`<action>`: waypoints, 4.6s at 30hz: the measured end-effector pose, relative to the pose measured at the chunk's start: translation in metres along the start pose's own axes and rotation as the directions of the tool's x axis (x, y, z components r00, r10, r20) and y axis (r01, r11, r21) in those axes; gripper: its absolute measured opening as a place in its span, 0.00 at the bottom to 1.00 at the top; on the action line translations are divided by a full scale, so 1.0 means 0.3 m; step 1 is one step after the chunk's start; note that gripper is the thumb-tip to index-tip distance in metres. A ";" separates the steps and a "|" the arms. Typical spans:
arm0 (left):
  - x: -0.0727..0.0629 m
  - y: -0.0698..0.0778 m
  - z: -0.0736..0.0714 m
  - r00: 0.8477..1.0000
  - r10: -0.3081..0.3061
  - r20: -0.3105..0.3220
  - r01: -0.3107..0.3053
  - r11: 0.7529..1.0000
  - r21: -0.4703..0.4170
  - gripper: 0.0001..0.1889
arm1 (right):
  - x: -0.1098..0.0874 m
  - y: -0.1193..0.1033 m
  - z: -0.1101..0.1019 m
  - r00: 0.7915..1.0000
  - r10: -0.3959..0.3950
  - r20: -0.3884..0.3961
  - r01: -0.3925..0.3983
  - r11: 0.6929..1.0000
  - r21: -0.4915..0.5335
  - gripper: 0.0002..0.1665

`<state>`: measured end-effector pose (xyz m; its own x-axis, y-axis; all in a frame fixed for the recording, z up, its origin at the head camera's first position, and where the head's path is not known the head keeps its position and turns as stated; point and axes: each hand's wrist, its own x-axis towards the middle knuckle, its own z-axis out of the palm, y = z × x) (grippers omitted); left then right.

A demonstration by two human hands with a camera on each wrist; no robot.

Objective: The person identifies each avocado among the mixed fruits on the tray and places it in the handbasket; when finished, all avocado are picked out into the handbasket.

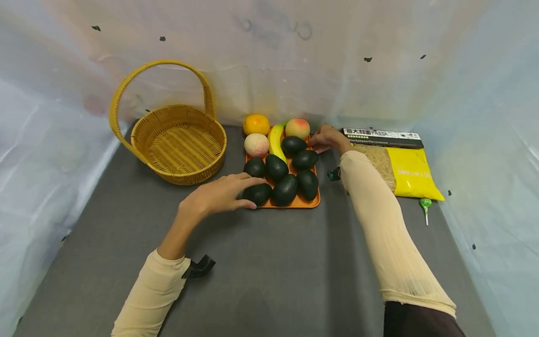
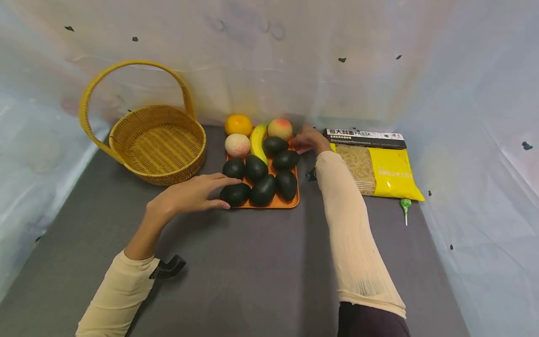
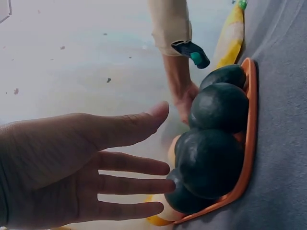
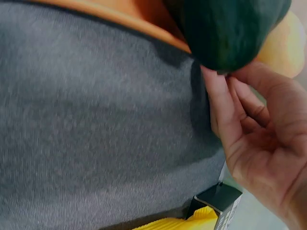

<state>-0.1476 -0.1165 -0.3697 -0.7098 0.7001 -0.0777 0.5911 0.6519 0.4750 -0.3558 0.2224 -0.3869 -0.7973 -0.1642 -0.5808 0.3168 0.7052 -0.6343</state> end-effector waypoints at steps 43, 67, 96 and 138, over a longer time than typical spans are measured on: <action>0.066 -0.028 0.078 0.993 0.112 -0.026 -0.106 0.981 0.161 0.33 | 0.016 -0.035 -0.017 0.999 0.045 0.028 -0.044 0.998 -0.035 0.20; 0.095 -0.001 0.089 0.995 0.099 -0.006 -0.094 0.961 0.260 0.29 | 0.107 0.029 -0.014 1.000 0.026 0.011 -0.025 0.999 -0.037 0.18; 0.054 -0.002 0.016 0.981 0.162 -0.111 -0.159 0.987 0.031 0.24 | 0.063 0.006 -0.004 1.000 0.005 0.016 -0.004 0.998 -0.066 0.15; -0.073 -0.213 -0.269 0.809 -0.317 -0.496 0.357 0.934 -0.015 0.30 | 0.088 0.061 0.003 0.999 -0.038 -0.021 0.036 0.996 -0.079 0.10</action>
<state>-0.2007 -0.1971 -0.3277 -0.9513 0.2150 0.2210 0.2928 0.8544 0.4293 -0.3705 0.2306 -0.4143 -0.8193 -0.1766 -0.5454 0.2462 0.7508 -0.6129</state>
